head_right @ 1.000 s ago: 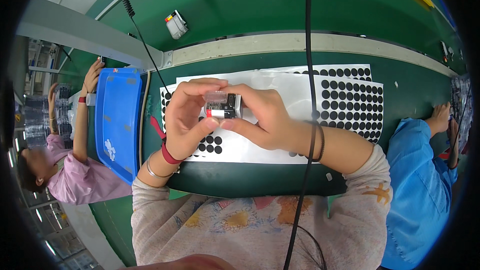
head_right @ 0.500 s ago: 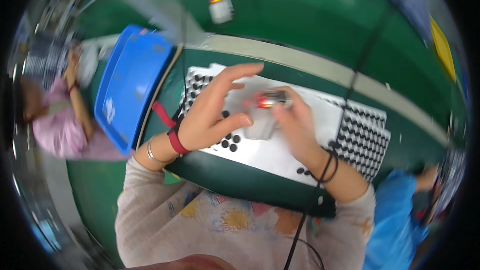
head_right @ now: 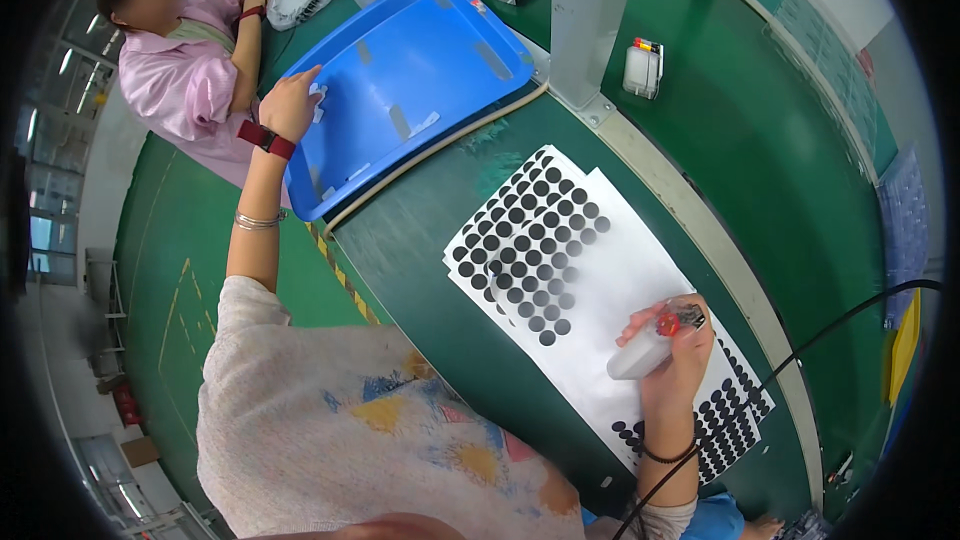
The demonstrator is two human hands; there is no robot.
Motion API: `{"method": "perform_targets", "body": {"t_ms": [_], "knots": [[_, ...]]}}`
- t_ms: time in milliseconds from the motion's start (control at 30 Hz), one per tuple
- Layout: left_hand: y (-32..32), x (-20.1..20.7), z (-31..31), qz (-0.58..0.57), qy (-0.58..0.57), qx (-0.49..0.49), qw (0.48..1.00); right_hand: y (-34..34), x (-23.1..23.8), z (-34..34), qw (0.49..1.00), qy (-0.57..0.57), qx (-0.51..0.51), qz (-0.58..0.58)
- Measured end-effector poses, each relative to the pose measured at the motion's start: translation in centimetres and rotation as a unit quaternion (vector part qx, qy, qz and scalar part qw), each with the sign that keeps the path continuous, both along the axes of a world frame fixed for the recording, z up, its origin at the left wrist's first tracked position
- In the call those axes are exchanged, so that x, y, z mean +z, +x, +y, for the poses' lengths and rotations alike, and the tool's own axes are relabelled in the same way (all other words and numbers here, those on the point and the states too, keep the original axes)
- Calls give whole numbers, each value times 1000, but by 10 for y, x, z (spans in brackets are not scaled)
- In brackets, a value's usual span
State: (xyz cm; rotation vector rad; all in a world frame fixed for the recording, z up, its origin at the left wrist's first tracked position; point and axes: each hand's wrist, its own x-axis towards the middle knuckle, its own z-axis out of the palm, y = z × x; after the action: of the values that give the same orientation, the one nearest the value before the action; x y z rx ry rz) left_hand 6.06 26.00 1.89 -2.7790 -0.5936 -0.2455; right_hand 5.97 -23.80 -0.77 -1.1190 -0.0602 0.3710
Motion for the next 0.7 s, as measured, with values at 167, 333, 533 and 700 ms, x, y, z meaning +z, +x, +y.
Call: {"method": "perform_targets", "body": {"t_ms": [167,333,533,700], "knots": [[12,-13,12,20,37,-46,998,4,0,1,999,23,-36,26],[4,-3,15,-15,37,-102,994,9,-4,5,998,61,-19,9],[9,0,11,57,-39,-32,997,8,-2,3,999,47,-6,-4],[11,5,3,50,-25,-44,997,9,2,2,995,94,18,3]]}}
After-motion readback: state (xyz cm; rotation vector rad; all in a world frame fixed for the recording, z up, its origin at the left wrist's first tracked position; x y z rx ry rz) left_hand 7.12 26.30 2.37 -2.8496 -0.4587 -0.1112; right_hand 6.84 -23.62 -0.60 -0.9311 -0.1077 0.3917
